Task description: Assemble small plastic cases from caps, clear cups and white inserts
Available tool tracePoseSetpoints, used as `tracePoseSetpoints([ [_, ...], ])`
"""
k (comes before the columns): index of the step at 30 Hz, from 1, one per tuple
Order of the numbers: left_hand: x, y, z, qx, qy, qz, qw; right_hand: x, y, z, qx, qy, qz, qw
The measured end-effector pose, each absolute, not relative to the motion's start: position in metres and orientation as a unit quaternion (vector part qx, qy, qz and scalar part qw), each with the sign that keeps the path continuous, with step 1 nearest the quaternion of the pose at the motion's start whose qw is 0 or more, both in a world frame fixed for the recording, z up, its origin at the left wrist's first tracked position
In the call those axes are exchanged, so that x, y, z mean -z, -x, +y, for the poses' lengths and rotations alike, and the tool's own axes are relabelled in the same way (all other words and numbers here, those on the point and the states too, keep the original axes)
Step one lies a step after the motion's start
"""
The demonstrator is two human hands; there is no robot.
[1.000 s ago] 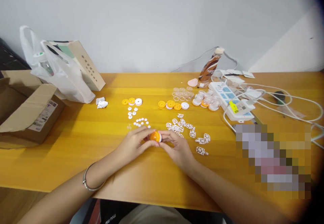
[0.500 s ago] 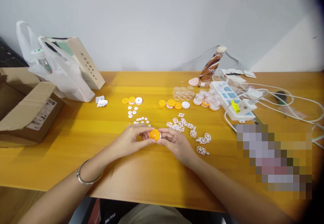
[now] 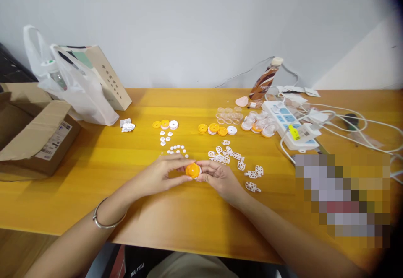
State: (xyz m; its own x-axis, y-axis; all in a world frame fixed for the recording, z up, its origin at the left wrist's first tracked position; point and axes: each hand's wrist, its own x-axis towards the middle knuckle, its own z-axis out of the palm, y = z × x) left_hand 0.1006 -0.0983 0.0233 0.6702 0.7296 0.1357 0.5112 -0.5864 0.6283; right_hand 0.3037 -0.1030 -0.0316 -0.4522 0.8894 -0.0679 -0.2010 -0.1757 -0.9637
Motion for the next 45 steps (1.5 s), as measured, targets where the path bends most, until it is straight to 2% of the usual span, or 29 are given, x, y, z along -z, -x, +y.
tracePoseSetpoints([
  [8, -0.021, -0.1, -0.099, -0.166, -0.891, 0.337, 0.256, 0.029, -0.302, -0.106, -0.695, 0.335, -0.487, 0.409],
  [17, -0.018, -0.103, -0.102, -0.26, -0.857, 0.373, 0.243, 0.025, -0.303, -0.106, -0.671, 0.355, -0.501, 0.416],
  [29, -0.022, -0.111, -0.108, -0.236, -0.863, 0.388, 0.221, 0.025, -0.3, -0.116, -0.605, 0.361, -0.549, 0.449],
  [38, -0.027, -0.1, -0.103, -0.305, -0.825, 0.408, 0.245, 0.025, -0.301, -0.11, -0.64, 0.369, -0.513, 0.437],
  [45, -0.02, -0.085, -0.095, -0.11, -0.893, 0.389, 0.199, 0.027, -0.304, -0.107, -0.652, 0.376, -0.488, 0.442],
])
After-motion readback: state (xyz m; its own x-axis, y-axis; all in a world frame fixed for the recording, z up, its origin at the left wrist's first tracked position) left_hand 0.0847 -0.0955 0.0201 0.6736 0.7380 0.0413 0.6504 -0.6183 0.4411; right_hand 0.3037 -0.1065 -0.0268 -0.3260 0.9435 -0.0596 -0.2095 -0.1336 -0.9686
